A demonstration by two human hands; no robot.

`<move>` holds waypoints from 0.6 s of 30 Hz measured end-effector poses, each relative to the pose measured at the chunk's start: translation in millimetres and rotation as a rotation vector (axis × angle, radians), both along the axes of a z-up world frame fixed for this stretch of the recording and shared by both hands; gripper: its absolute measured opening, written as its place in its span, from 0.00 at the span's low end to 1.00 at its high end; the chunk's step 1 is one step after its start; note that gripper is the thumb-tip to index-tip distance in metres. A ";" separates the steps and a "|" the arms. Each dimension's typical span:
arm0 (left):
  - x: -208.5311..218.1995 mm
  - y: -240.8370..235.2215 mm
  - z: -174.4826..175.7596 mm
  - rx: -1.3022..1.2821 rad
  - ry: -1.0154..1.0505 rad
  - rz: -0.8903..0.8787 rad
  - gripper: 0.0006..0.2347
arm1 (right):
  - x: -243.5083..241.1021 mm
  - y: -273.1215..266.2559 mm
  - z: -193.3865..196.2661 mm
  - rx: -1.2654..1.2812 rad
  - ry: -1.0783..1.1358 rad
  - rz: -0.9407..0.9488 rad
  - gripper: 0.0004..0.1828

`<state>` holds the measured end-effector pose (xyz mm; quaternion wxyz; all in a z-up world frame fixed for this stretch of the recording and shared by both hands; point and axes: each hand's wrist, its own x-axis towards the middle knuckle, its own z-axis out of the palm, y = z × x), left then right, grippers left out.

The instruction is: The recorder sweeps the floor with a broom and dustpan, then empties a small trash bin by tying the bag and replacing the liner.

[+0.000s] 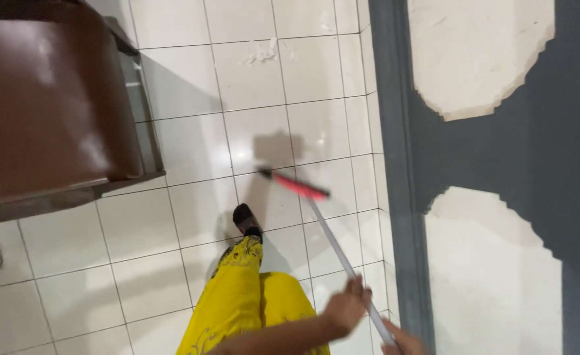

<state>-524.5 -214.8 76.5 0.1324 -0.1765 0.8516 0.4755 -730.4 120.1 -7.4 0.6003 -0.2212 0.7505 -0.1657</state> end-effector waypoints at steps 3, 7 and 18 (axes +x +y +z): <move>-27.9 27.8 -2.7 0.075 -0.013 -0.202 0.23 | -24.6 2.0 19.3 -0.617 0.134 0.343 0.34; -72.3 7.8 -59.6 0.103 -0.089 -0.171 0.20 | 7.7 -169.5 99.5 0.362 0.029 -0.166 0.33; -145.8 -225.3 -136.9 -0.306 -0.112 0.254 0.22 | -13.8 -490.5 109.3 -0.016 0.296 0.137 0.32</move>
